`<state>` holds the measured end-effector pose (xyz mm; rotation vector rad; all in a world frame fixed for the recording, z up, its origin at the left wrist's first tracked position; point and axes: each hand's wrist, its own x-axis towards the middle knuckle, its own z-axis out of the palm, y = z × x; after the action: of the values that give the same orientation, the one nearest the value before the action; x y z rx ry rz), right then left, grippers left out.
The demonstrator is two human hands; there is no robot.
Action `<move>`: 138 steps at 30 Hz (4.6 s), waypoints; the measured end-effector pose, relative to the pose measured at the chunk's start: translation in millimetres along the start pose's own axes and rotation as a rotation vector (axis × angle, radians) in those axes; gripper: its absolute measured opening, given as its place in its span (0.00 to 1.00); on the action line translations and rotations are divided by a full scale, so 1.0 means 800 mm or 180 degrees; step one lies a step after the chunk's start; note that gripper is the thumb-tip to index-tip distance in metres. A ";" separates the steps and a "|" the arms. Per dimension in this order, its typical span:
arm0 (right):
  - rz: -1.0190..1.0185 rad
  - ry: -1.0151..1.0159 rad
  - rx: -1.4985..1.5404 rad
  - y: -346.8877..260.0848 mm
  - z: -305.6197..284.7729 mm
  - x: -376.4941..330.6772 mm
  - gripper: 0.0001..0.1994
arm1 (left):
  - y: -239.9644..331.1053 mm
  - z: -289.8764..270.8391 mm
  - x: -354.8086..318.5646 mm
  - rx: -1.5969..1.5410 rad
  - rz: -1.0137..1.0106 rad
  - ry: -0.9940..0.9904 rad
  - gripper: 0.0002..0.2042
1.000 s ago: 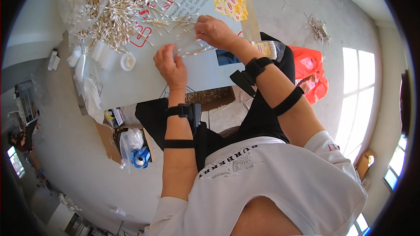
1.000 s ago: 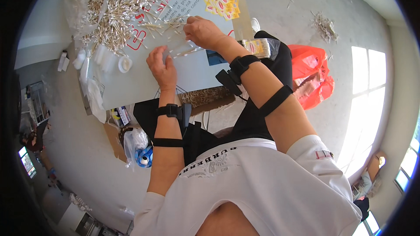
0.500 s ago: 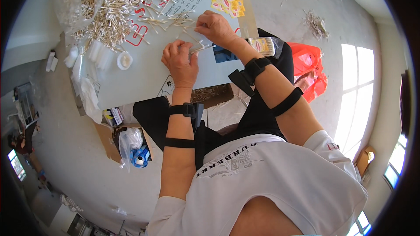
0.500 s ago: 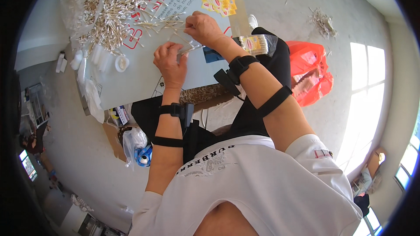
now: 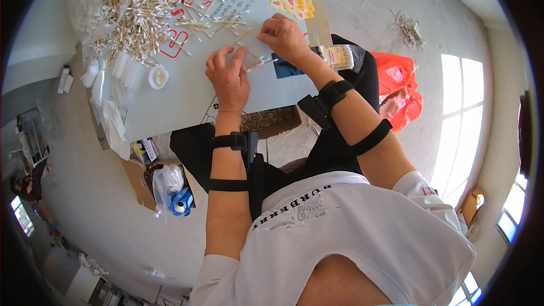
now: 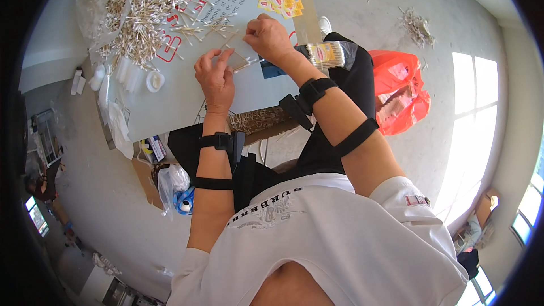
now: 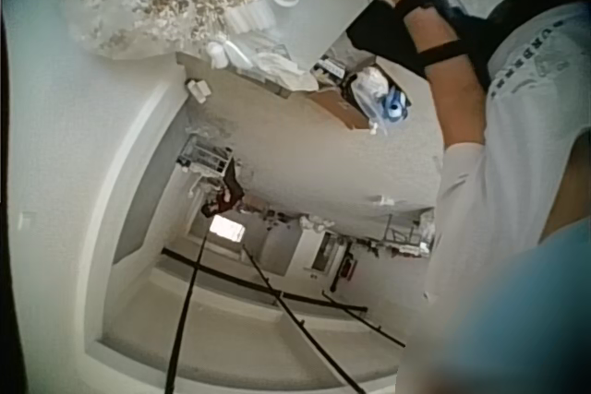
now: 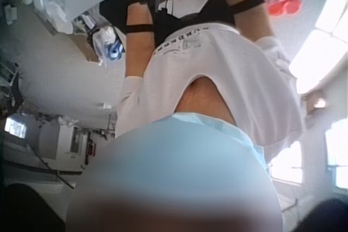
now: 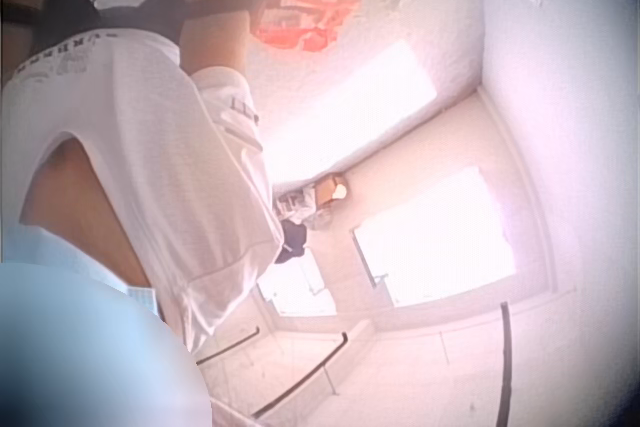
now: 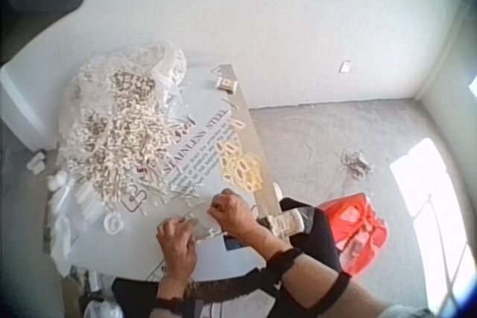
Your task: Bundling small sticks together and applying a label to the bundle.
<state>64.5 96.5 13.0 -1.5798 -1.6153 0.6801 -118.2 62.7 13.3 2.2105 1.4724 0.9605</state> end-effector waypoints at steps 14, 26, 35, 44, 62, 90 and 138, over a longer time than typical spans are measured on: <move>0.0383 0.0386 0.0471 0.004 -0.005 -0.011 0.07 | -0.004 -0.007 0.045 0.0608 0.0464 -0.0585 0.08; 0.0438 0.0123 -0.0333 -0.012 -0.011 -0.037 0.07 | 0.003 0.006 0.022 0.0566 -0.0158 -0.0231 0.08; 0.0621 -0.0146 -0.0010 -0.013 -0.019 -0.035 0.06 | -0.007 -0.003 0.004 0.0238 -0.0023 0.0236 0.10; -0.0390 -0.0640 -0.0560 -0.009 -0.008 -0.015 0.06 | -0.032 -0.008 0.018 0.0311 -0.0326 0.0525 0.13; -0.0785 -0.0150 -0.0623 -0.015 0.021 0.022 0.05 | -0.043 -0.007 0.043 0.0221 -0.0234 0.0162 0.11; 0.0052 0.0173 -0.0027 -0.024 0.023 0.026 0.08 | -0.051 -0.006 0.103 0.0677 0.0267 -0.0205 0.11; -0.0489 -0.0309 -0.0252 -0.002 0.015 0.024 0.05 | -0.025 -0.029 0.020 -0.0456 -0.0690 -0.0332 0.08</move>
<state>54.8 117.3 10.0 -1.4793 -1.8342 0.6259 -144.1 83.0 24.1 1.9247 1.5085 0.8390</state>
